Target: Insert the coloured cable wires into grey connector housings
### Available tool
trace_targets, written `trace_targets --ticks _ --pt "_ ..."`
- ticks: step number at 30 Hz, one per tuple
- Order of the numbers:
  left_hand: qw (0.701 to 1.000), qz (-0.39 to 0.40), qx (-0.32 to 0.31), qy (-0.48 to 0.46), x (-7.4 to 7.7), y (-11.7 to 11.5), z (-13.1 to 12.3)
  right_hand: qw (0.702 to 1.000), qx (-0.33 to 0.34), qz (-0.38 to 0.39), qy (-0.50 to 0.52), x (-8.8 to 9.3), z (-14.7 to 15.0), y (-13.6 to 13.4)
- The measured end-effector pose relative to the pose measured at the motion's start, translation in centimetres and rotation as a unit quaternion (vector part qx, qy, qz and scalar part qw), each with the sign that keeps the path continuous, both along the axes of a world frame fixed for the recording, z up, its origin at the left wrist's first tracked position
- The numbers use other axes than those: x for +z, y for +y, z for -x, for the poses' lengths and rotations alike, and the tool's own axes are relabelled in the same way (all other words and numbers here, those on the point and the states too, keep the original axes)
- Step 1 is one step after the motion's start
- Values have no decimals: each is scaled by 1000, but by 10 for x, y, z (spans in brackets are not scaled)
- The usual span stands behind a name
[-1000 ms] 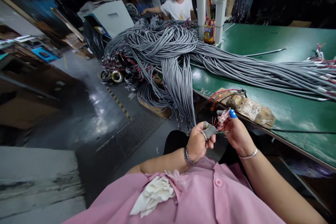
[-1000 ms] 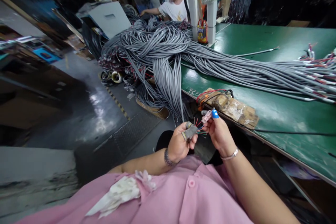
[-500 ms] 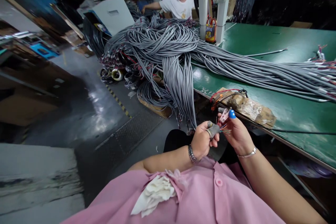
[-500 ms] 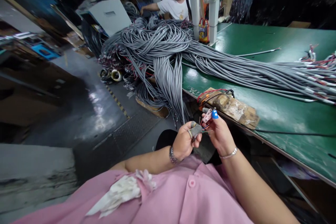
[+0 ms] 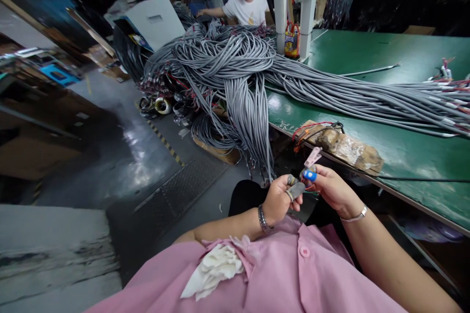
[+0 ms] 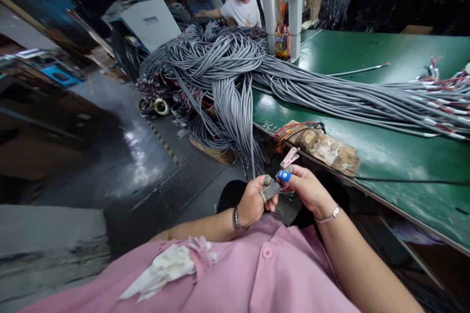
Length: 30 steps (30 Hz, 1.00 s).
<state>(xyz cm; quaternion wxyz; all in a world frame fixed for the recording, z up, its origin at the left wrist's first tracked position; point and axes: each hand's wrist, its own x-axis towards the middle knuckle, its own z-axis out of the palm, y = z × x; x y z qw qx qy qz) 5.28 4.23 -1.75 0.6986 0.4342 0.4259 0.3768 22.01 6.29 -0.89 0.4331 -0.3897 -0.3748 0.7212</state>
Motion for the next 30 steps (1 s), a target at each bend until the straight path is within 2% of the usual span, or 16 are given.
trace_targets --ticks 5,7,9,12,14,16,18,21,25,27,30 --pt "976 7 -198 90 3 8 3 990 50 -85 -104 7 3 -7" --pt "971 13 -217 103 5 11 5 989 18 -94 -116 4 1 -8" --pt "981 21 -175 86 5 13 5 992 -35 -76 -97 -3 -2 -8" --pt "998 26 -55 28 4 14 2 996 -74 -35 -44 -14 -7 -13" --pt "1000 25 6 -2 2 14 -1 995 -81 -40 -43 -17 -4 -19" --pt "999 25 34 -20 1 13 -4 989 -109 -67 -72 -17 4 -26" --pt "999 32 31 -29 0 12 -6 983 -142 -82 -87 -16 13 -30" --pt "999 27 -21 -25 2 10 -3 980 -159 -87 -81 -14 18 -29" --pt "991 -79 -98 44 8 11 6 988 -101 -89 -82 -8 15 -21" --pt "986 -116 -101 70 10 11 9 991 -71 -83 -81 -4 16 -18" --pt "992 -89 -66 57 8 10 8 988 -91 -82 -96 1 20 -16"
